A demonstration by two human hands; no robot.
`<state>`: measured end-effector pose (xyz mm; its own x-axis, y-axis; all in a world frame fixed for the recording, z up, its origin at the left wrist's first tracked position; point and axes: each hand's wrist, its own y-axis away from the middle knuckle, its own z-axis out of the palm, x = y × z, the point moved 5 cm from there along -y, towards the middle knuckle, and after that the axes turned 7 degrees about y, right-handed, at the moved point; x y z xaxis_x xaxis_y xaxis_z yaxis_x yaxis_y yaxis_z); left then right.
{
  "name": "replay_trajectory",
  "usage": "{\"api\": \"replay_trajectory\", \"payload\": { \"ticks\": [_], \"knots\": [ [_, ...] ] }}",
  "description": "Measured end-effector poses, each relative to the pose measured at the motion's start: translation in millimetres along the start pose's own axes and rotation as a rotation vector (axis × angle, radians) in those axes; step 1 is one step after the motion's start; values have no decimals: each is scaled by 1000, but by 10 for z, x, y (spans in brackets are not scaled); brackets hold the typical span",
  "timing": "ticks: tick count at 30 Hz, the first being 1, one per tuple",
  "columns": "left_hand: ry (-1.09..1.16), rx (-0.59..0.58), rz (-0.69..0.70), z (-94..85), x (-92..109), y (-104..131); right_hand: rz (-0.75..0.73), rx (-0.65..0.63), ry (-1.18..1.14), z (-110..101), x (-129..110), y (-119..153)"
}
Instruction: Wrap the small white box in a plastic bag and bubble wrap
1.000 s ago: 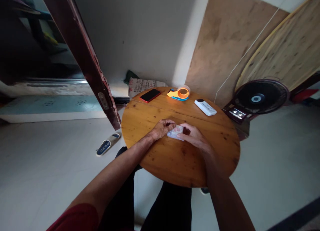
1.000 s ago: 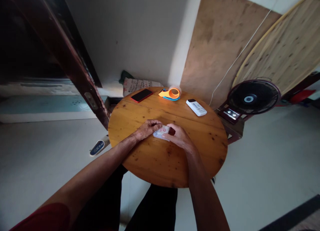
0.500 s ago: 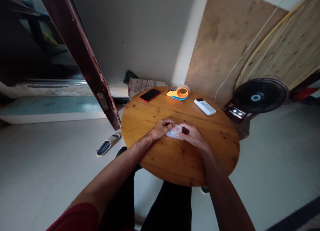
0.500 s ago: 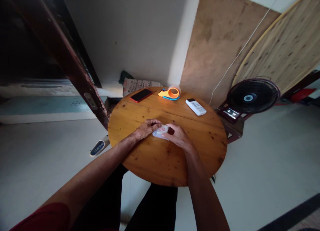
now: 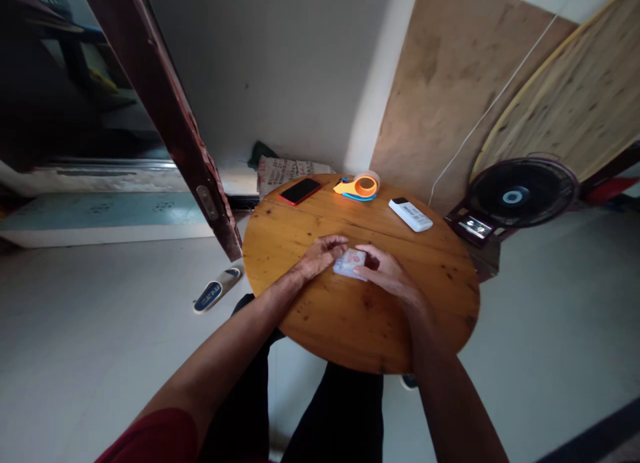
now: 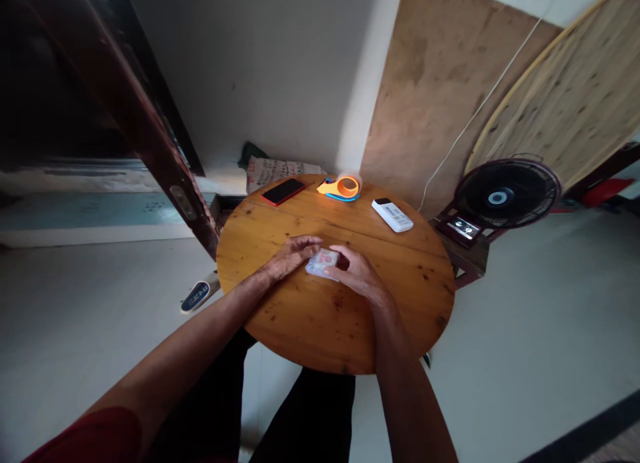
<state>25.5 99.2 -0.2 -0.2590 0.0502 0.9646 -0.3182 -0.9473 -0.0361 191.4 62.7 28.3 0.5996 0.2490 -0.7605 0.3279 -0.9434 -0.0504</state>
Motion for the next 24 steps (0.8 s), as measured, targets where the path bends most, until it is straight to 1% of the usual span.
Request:
{"api": "replay_trajectory", "payload": {
  "ticks": [4, 7, 12, 19, 24],
  "knots": [
    [-16, 50, 14, -53, 42, 15, 4, -14, 60, -20, -45, 4],
    [-17, 51, 23, -55, 40, 21, -16, -30, 37, -20, -81, 4],
    [27, 8, 23, -13, 5, 22, -19, -45, 29, -10, -82, 3],
    [30, -81, 66, 67, 82, 66, -20, -57, 4, -3, -73, -4],
    [1, -89, 86, 55, 70, 57, -22, -54, -23, -3, -75, -8]
  ]
}}
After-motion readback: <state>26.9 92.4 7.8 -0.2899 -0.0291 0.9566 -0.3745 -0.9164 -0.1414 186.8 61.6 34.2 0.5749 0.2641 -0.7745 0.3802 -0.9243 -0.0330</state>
